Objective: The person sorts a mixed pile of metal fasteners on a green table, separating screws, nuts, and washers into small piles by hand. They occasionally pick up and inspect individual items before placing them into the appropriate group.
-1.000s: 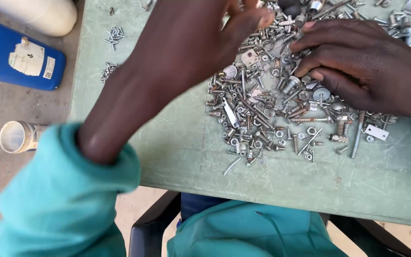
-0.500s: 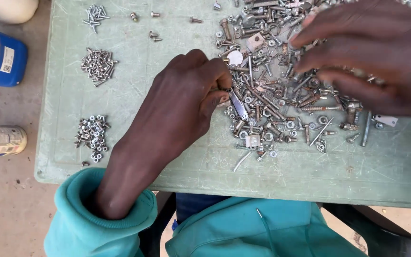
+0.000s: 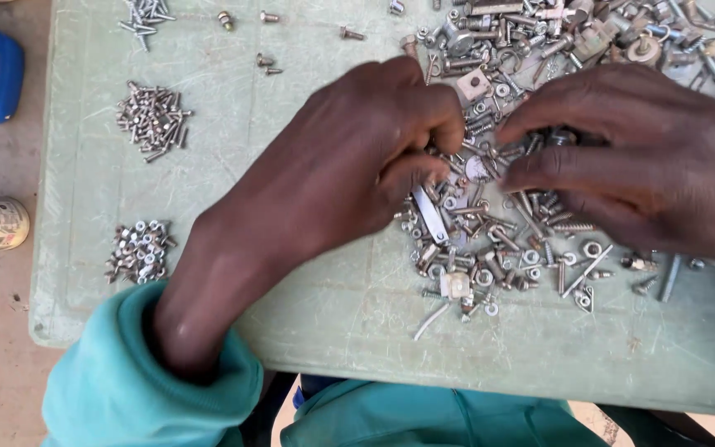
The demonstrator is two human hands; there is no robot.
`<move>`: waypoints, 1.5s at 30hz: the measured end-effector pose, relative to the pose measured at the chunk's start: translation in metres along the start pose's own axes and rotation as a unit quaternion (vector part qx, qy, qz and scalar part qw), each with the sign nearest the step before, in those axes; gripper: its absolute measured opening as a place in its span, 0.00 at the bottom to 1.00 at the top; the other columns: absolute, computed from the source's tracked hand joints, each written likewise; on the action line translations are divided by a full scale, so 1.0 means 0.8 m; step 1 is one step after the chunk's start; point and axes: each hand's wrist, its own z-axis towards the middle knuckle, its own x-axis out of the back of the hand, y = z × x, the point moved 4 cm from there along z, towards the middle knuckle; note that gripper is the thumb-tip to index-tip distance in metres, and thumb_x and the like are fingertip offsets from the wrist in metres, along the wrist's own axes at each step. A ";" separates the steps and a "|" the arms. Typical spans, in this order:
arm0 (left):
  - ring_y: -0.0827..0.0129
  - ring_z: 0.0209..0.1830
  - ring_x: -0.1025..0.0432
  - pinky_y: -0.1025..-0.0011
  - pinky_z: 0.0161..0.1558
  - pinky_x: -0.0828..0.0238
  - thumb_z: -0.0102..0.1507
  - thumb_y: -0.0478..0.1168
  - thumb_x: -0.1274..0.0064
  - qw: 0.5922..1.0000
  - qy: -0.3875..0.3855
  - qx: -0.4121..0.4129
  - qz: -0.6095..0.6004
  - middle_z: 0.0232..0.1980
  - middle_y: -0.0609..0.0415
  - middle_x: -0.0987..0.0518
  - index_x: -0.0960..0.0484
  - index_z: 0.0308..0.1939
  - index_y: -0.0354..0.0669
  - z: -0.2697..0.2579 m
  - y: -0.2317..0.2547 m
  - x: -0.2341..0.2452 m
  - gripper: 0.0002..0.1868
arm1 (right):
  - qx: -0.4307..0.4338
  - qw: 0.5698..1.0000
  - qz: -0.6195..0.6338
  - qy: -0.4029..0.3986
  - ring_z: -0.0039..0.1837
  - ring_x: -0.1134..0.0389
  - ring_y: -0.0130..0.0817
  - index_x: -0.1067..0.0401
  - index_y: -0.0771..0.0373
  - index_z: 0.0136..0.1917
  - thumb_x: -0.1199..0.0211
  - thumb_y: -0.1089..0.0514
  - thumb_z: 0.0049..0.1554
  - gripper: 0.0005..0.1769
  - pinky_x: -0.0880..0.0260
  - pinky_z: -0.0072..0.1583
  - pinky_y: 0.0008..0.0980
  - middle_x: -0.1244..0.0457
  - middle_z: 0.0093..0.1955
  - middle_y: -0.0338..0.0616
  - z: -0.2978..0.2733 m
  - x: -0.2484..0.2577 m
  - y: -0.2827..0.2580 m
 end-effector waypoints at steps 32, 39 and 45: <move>0.55 0.45 0.30 0.63 0.43 0.32 0.68 0.38 0.39 0.997 0.071 -0.016 -0.022 0.47 0.45 0.24 0.26 0.49 0.37 -0.005 0.019 -0.003 0.12 | -0.246 0.950 0.176 0.072 0.51 0.31 0.37 0.27 0.68 0.49 0.45 0.59 0.63 0.10 0.33 0.55 0.34 0.35 0.48 0.49 0.010 0.023 -0.010; 0.57 0.51 0.27 0.63 0.52 0.26 0.67 0.38 0.38 0.986 0.162 -0.013 -0.023 0.50 0.51 0.21 0.24 0.53 0.39 0.002 0.048 -0.002 0.14 | -0.377 0.811 0.434 0.109 0.43 0.39 0.25 0.27 0.64 0.45 0.46 0.45 0.64 0.20 0.38 0.49 0.24 0.38 0.39 0.38 -0.013 0.020 0.004; 0.58 0.52 0.21 0.63 0.58 0.22 0.68 0.35 0.39 0.974 0.214 0.010 -0.067 0.52 0.50 0.17 0.24 0.58 0.36 0.000 0.047 -0.008 0.16 | -0.382 0.797 0.455 0.109 0.41 0.39 0.26 0.26 0.65 0.45 0.45 0.45 0.63 0.21 0.35 0.46 0.25 0.38 0.37 0.39 -0.018 0.012 -0.001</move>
